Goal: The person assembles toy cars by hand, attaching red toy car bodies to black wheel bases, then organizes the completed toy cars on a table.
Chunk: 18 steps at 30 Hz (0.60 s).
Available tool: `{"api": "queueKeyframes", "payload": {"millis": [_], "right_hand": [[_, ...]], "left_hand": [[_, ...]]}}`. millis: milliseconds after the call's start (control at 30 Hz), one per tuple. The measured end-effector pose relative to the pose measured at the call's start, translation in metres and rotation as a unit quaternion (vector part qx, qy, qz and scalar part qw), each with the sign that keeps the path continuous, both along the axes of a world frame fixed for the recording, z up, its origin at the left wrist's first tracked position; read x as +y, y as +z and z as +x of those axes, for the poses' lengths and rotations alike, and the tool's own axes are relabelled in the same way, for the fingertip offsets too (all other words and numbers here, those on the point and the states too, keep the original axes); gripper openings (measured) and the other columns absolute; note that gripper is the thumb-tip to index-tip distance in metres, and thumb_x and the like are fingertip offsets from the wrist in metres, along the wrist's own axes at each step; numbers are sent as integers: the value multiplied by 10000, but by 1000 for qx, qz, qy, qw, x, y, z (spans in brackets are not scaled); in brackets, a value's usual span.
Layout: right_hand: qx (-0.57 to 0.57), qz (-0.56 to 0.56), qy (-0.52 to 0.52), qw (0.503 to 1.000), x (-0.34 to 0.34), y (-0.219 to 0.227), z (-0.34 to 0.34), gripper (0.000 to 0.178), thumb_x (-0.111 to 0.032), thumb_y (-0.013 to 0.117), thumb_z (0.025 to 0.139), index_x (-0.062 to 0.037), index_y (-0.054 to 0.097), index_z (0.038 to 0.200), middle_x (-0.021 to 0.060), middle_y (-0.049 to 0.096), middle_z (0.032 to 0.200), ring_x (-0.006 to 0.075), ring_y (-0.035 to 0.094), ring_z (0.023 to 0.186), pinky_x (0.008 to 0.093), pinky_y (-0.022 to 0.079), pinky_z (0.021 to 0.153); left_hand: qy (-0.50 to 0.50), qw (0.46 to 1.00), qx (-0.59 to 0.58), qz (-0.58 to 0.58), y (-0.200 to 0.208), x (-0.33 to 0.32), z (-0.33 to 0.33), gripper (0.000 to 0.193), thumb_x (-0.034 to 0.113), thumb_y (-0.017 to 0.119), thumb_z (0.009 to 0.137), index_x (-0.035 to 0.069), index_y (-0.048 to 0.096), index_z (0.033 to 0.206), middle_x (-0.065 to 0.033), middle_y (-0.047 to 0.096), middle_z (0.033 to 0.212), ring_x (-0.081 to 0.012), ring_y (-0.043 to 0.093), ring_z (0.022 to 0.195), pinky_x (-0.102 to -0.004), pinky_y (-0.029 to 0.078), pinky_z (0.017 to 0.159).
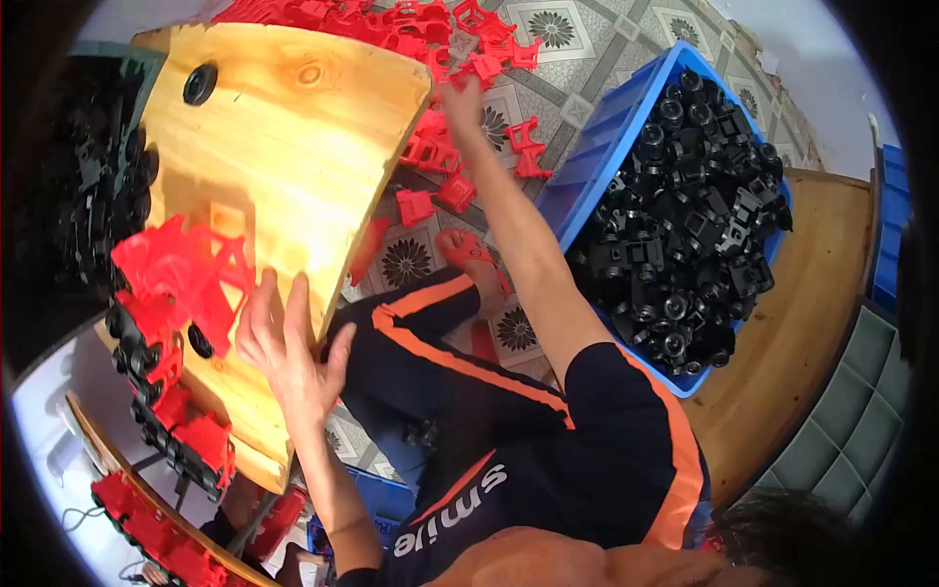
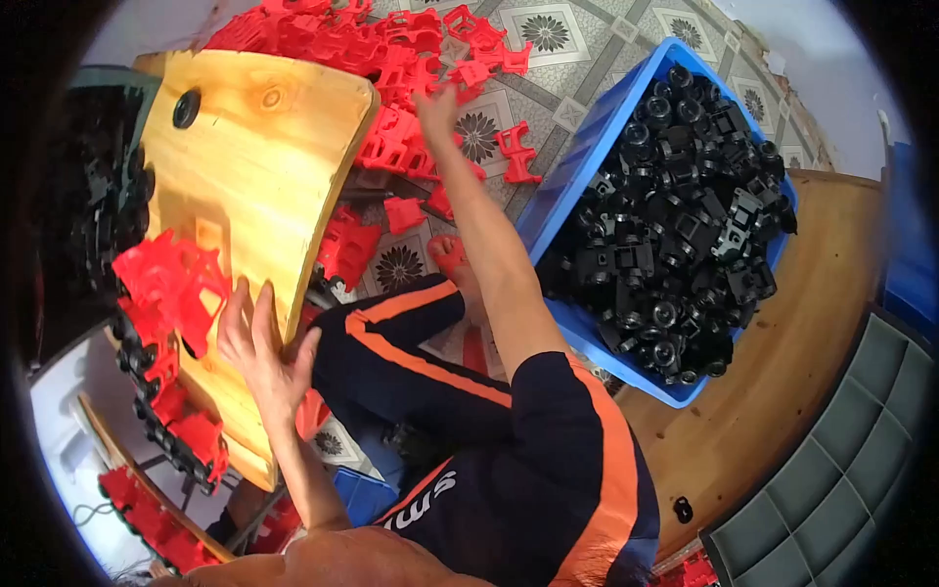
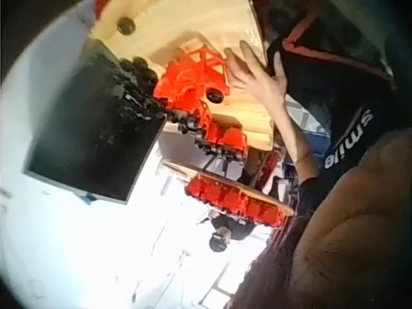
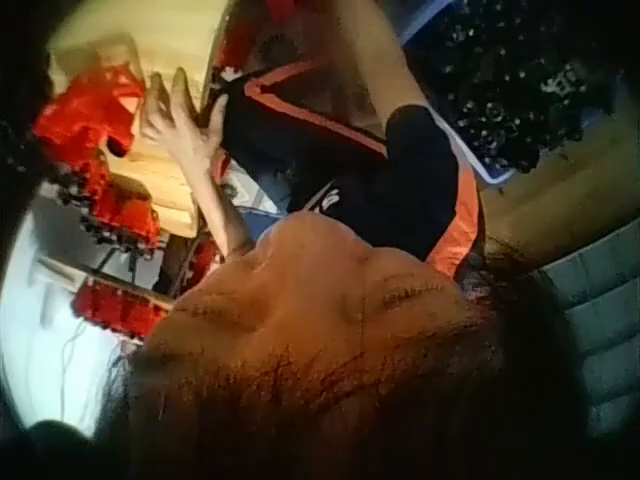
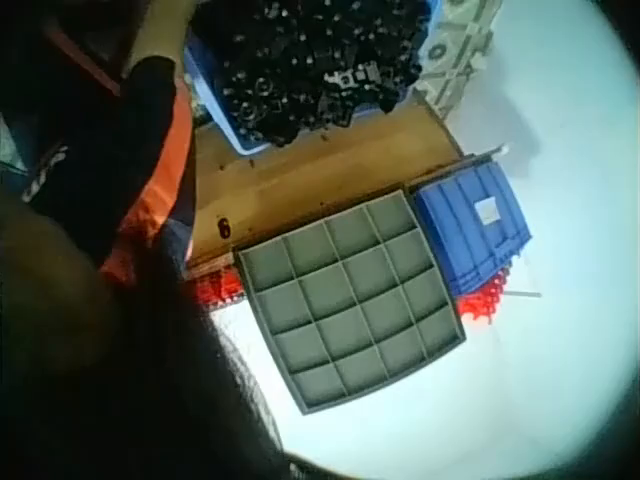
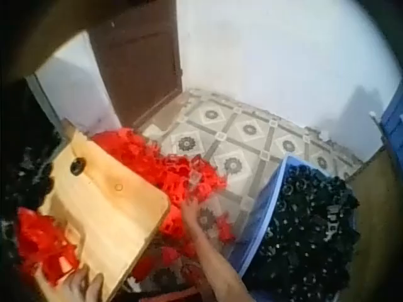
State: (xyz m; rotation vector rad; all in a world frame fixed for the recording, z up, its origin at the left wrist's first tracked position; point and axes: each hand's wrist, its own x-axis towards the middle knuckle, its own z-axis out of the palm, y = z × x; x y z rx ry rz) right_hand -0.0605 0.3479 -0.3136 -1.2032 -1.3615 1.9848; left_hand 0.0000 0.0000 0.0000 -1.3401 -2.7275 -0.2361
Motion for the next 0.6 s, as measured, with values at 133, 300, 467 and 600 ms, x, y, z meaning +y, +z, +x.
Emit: {"api": "queueKeyframes", "payload": {"millis": [133,300,467,600], "right_hand": [[-211,115,82,967,-57,-85,-24,1088,-454,811,709,-151,171,1534,306,115,1546,526,217,1391,650,293,1060],[-439,521,4,732,-51,-108,-57,898,-567,597,842,-194,192,1552,214,-103,1603,527,38,1442,814,145,1000],[-256,581,151,758,-100,-108,-95,792,-573,500,880,-211,256,1540,113,52,1633,430,43,1479,839,24,981],[-275,594,167,737,-110,-163,-81,782,-569,498,880,-209,268,1535,110,92,1627,417,53,1481,836,18,985]], "left_hand": [[-4,1000,-6,-14,-1,21,6,844,208,844,649,142,478,1407,-157,387,1478,-385,362,1309,-501,292,1075],[-16,998,-53,6,-29,35,-2,817,257,856,641,168,518,1380,-152,403,1459,-395,372,1240,-503,310,1036],[9,1000,-7,-28,-6,18,-2,793,301,829,680,154,501,1387,-170,389,1469,-396,374,1240,-517,307,1030],[6,1000,-4,-27,-7,19,-3,803,295,835,667,154,505,1385,-168,390,1467,-395,376,1232,-514,306,1027]]}}
